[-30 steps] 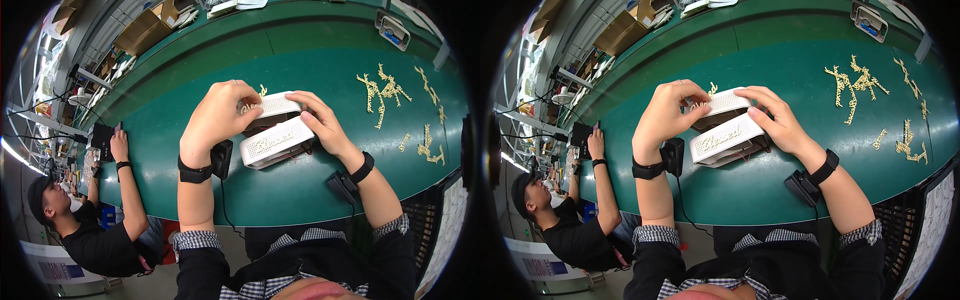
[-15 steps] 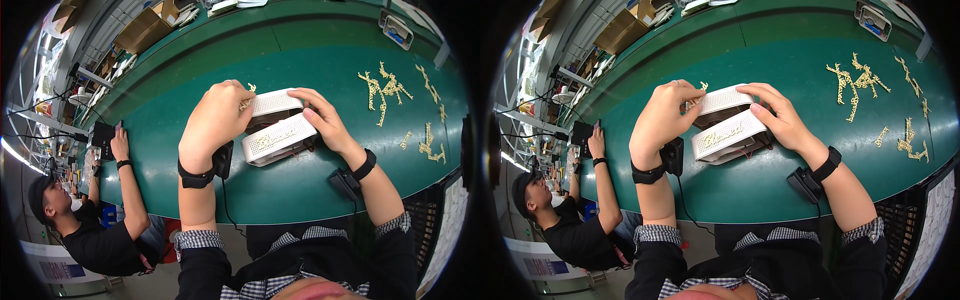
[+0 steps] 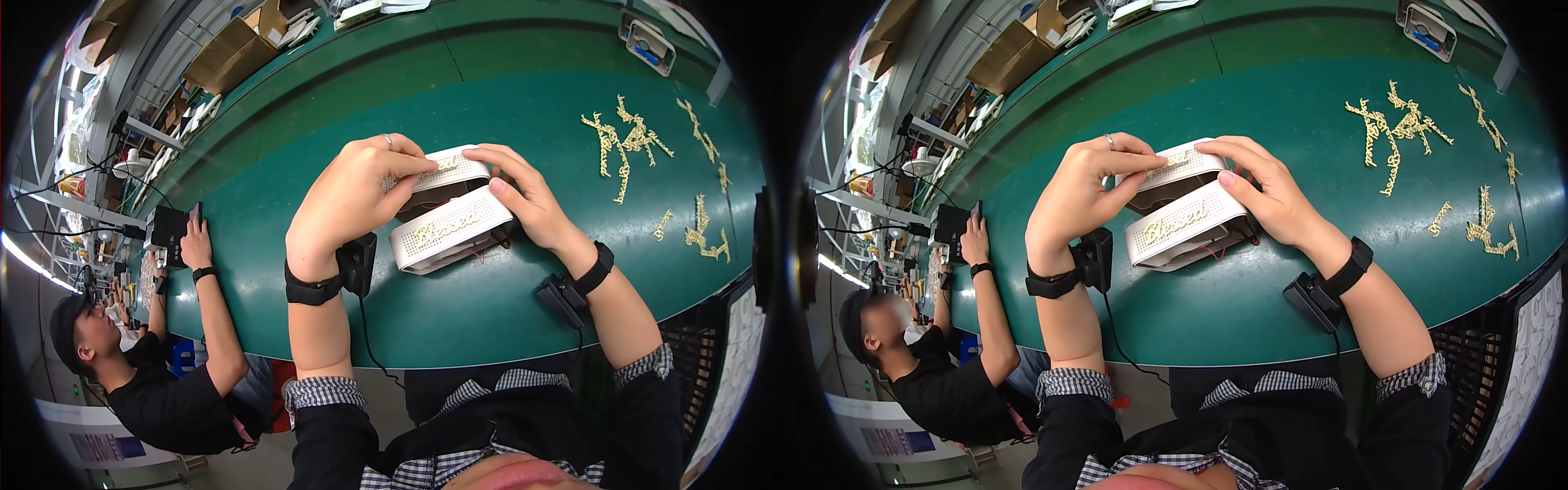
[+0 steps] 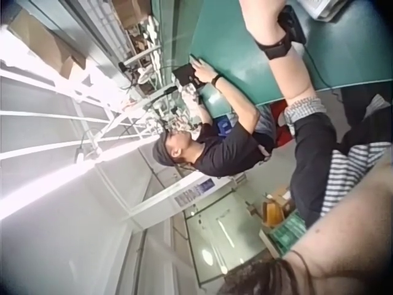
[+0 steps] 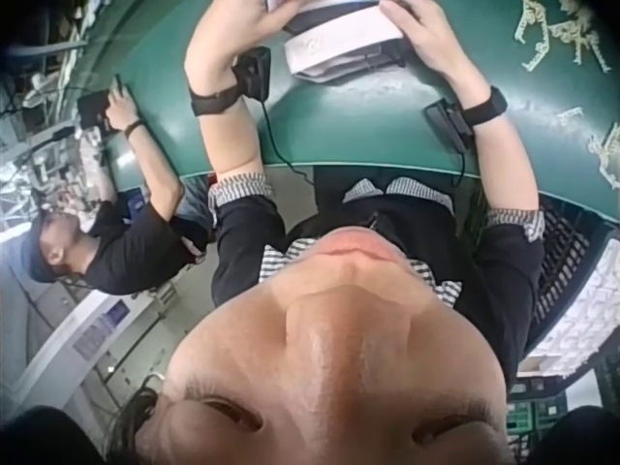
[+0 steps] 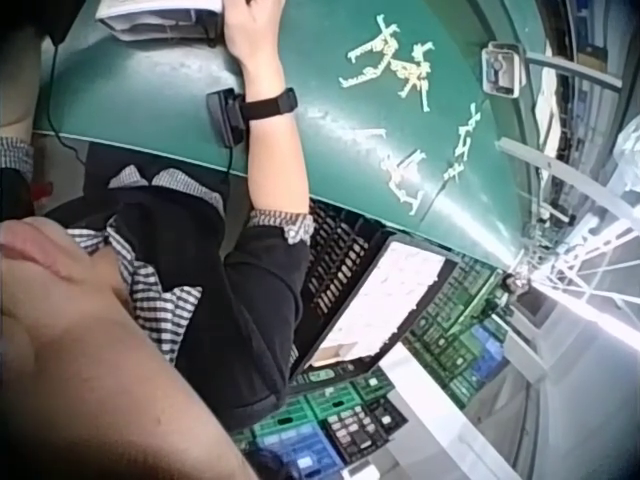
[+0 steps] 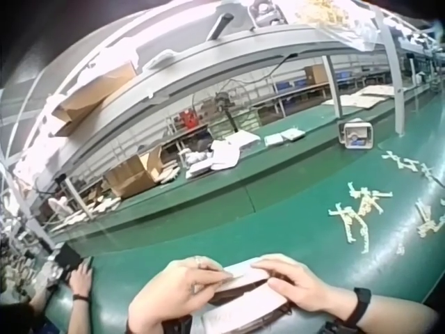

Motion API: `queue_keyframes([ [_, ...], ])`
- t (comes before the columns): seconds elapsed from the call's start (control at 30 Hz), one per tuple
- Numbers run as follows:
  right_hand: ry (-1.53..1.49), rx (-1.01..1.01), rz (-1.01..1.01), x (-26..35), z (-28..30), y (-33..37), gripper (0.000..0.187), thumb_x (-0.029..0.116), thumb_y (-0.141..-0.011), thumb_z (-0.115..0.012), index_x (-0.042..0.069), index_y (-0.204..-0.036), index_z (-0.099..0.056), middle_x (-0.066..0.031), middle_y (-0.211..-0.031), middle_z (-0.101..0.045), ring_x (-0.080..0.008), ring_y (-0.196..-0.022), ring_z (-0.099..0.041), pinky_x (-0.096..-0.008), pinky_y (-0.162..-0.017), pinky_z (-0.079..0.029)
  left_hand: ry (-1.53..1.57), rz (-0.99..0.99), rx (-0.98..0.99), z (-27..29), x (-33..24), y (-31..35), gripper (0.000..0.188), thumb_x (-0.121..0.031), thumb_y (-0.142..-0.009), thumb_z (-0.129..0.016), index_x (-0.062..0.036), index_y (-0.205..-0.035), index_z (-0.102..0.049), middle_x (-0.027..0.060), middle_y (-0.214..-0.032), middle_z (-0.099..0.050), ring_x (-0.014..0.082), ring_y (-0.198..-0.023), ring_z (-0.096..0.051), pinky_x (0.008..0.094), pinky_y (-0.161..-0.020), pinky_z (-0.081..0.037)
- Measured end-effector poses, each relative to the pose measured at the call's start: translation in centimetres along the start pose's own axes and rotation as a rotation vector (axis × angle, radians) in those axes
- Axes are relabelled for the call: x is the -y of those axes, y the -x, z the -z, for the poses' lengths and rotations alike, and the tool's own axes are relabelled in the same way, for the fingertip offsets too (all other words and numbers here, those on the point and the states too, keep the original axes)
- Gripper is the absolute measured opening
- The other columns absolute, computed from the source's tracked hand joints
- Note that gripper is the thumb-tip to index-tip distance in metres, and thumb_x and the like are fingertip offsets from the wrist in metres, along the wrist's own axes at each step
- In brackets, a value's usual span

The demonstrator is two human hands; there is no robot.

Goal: Assembling small white decorative boxes by attaching gold-colored parts and tapping them into place with a rubber mallet.

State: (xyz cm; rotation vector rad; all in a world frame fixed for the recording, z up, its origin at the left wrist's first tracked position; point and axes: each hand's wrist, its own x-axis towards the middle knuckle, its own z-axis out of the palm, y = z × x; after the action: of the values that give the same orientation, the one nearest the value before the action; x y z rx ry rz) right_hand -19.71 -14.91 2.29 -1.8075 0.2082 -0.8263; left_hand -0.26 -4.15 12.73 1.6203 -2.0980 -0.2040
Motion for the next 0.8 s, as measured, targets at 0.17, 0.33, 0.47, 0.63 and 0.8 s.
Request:
queue_keyframes([
  [0.17, 0.008, -0.001, -0.001, 0.0, 0.0, 0.1, 0.045, 0.032, -0.091, -0.044, 0.004, -0.126, -0.051, -0.0114, -0.125, -0.048, -0.0174, -0.101, -0.046, -0.0283, -0.088, -0.036, -0.011, 0.015, 0.016, -0.3, 0.0, 0.0, 0.021, 0.001, -0.074, -0.057, -0.0036, -0.091, -0.07, 0.011, -0.089, -0.065, 0.0272, -0.077, -0.063, 0.0338, -0.069, -0.052],
  [0.33, 0.006, 0.002, 0.002, 0.1, 0.1, 0.1, 0.045, 0.031, -0.09, -0.044, 0.004, -0.126, -0.051, -0.0116, -0.125, -0.048, -0.0176, -0.101, -0.046, -0.0283, -0.088, -0.036, -0.09, 0.044, 0.024, -0.4, -0.1, 0.1, 0.02, 0.0, -0.075, -0.058, -0.005, -0.09, -0.07, 0.0085, -0.091, -0.065, 0.0256, -0.085, -0.062, 0.0343, -0.072, -0.051],
  [0.47, 0.021, 0.006, -0.005, 0.0, -0.1, -0.1, 0.05, 0.038, -0.091, -0.042, 0.004, -0.126, -0.051, -0.0119, -0.125, -0.047, -0.0185, -0.102, -0.045, -0.0288, -0.088, -0.035, -0.138, 0.076, 0.015, -0.6, -0.2, 0.2, 0.021, 0.0, -0.075, -0.058, -0.0057, -0.091, -0.07, 0.0067, -0.091, -0.064, 0.0249, -0.088, -0.061, 0.0344, -0.074, -0.051],
  [0.63, 0.05, 0.026, 0.072, -0.4, -0.4, -0.2, 0.063, 0.054, -0.09, -0.035, 0.006, -0.127, -0.05, -0.0158, -0.126, -0.043, -0.0257, -0.109, -0.043, -0.0353, -0.095, -0.032, -0.266, 0.109, -0.026, -0.9, -1.2, 0.3, 0.019, -0.001, -0.075, -0.058, -0.0056, -0.09, -0.069, 0.0064, -0.089, -0.062, 0.0256, -0.088, -0.06, 0.0352, -0.074, -0.05],
  [0.8, 0.242, 0.071, 0.082, -1.5, 0.5, 0.6, 0.07, 0.064, -0.088, -0.027, 0.011, -0.13, -0.049, -0.0218, -0.128, -0.039, -0.037, -0.115, -0.04, -0.0441, -0.102, -0.026, -0.219, 0.015, 0.006, -1.3, -0.8, -0.4, 0.015, -0.002, -0.075, -0.058, -0.0038, -0.086, -0.067, 0.0102, -0.085, -0.059, 0.0286, -0.082, -0.057, 0.0371, -0.071, -0.048],
])
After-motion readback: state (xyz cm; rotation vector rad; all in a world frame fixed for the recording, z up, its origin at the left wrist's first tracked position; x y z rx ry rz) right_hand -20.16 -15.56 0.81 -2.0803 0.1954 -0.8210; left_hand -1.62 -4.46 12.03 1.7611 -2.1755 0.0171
